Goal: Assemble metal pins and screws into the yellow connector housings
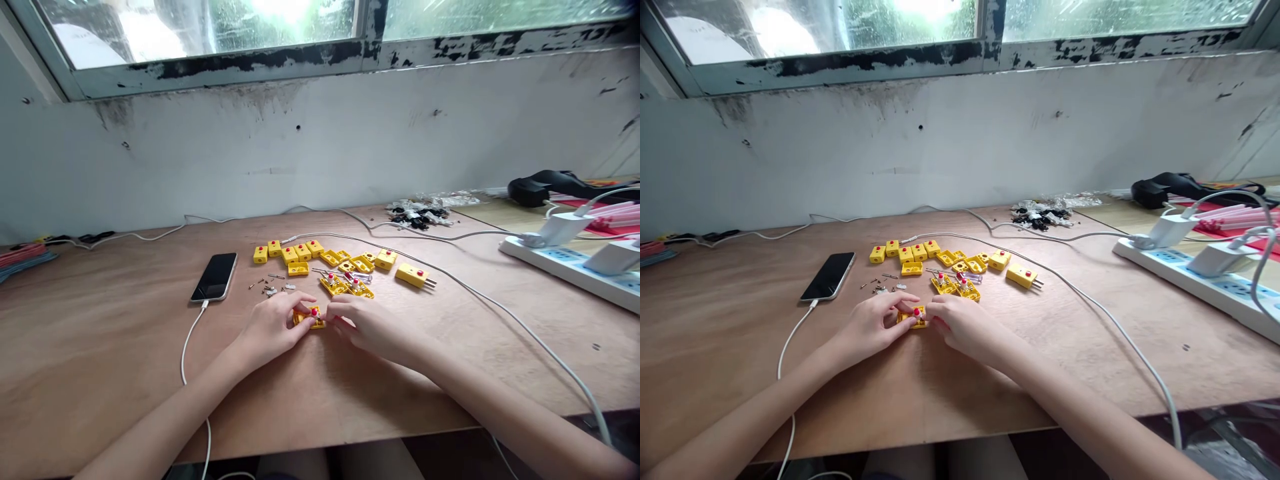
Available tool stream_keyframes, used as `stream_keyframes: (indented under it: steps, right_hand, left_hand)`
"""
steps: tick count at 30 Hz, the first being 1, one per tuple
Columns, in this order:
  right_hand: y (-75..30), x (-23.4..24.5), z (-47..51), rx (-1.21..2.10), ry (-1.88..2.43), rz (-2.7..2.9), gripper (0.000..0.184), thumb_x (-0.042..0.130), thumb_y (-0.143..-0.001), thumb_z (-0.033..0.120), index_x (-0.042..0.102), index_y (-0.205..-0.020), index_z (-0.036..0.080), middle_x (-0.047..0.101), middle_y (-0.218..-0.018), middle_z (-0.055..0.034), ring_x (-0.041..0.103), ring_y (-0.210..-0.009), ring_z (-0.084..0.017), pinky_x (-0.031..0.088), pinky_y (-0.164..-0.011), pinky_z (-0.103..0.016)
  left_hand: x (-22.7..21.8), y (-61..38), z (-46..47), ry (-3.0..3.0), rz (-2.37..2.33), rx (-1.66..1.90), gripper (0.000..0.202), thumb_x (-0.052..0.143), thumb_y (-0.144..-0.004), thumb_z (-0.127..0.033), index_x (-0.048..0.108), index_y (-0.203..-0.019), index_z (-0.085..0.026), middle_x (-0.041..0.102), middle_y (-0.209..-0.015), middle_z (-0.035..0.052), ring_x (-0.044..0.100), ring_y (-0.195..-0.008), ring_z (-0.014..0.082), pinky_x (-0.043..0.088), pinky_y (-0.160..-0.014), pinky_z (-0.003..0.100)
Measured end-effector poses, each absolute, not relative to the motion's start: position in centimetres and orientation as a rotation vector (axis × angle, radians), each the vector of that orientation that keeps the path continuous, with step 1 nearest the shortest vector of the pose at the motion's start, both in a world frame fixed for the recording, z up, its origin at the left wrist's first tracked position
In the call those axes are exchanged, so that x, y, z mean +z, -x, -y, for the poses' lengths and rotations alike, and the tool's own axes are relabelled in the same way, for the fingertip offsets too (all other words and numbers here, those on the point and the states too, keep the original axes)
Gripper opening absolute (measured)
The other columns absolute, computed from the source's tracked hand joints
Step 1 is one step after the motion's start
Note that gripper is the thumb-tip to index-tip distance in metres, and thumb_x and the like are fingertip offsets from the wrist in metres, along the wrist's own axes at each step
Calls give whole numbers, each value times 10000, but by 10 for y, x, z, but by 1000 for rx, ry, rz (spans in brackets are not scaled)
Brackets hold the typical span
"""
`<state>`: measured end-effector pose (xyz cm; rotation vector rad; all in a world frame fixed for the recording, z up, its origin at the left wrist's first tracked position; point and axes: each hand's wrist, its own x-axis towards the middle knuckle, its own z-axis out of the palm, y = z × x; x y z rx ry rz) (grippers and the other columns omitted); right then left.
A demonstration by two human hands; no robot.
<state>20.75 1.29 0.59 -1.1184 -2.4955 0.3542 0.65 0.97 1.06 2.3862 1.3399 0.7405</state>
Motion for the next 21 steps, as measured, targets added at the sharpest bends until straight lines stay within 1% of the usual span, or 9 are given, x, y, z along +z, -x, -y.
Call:
stream_keyframes:
  steps: [4, 8, 10, 13, 15, 18, 21]
  right_hand:
    - [-207, 4, -15, 389, 1153, 2468, 206, 483, -780, 35, 628, -765, 180, 650, -758, -22, 568, -662, -131, 396, -599, -222]
    - [-205, 6, -17, 487, 1188, 2415, 194, 497, -774, 54, 643, -751, 180, 675, -761, -27, 598, -700, -147, 429, -639, -245]
    - [-205, 7, -18, 539, 1209, 2373, 172, 509, -779, 87, 648, -787, 188, 685, -774, -26, 612, -709, -152, 450, -653, -256]
    - [-208, 9, -19, 622, 1222, 2275, 171, 528, -763, 114, 622, -881, 192, 683, -840, -30, 623, -726, -143, 477, -646, -248]
    - [-211, 10, -19, 695, 1221, 2232, 182, 538, -758, 130, 599, -919, 187, 674, -871, -36, 622, -729, -136, 486, -621, -233]
    - [-212, 12, -19, 761, 1232, 2259, 141, 545, -779, 183, 627, -893, 194, 683, -852, -31, 615, -720, -139, 482, -617, -240]
    - [-210, 12, -17, 675, 1274, 2320, 158, 538, -783, 167, 674, -848, 213, 698, -796, -16, 604, -687, -144, 455, -617, -254]
  left_hand:
    - [9, -6, -10, -2362, -1328, 758, 228, 589, -812, -301, 602, -1038, -278, 702, -852, -27, 600, -720, 158, 465, -652, 271]
    - [8, -5, -10, -2382, -1299, 774, 221, 588, -813, -290, 606, -1031, -264, 691, -930, -8, 610, -751, 157, 486, -670, 270]
    - [8, -4, -10, -2413, -1282, 777, 229, 581, -820, -288, 603, -1045, -255, 674, -989, 11, 616, -809, 169, 495, -708, 285]
    - [9, 0, -12, -2474, -1264, 786, 284, 607, -805, -326, 595, -1076, -242, 646, -1070, 34, 590, -977, 210, 487, -824, 337]
    - [10, 2, -12, -2497, -1263, 751, 329, 632, -785, -352, 595, -1092, -238, 645, -1076, 39, 568, -1031, 227, 474, -865, 359]
    - [11, 4, -12, -2460, -1291, 669, 327, 632, -786, -370, 613, -1082, -233, 657, -1040, 43, 588, -967, 217, 480, -843, 351]
    - [12, 5, -12, -2414, -1317, 628, 314, 624, -794, -384, 632, -1068, -232, 659, -1026, 48, 597, -916, 210, 483, -826, 348]
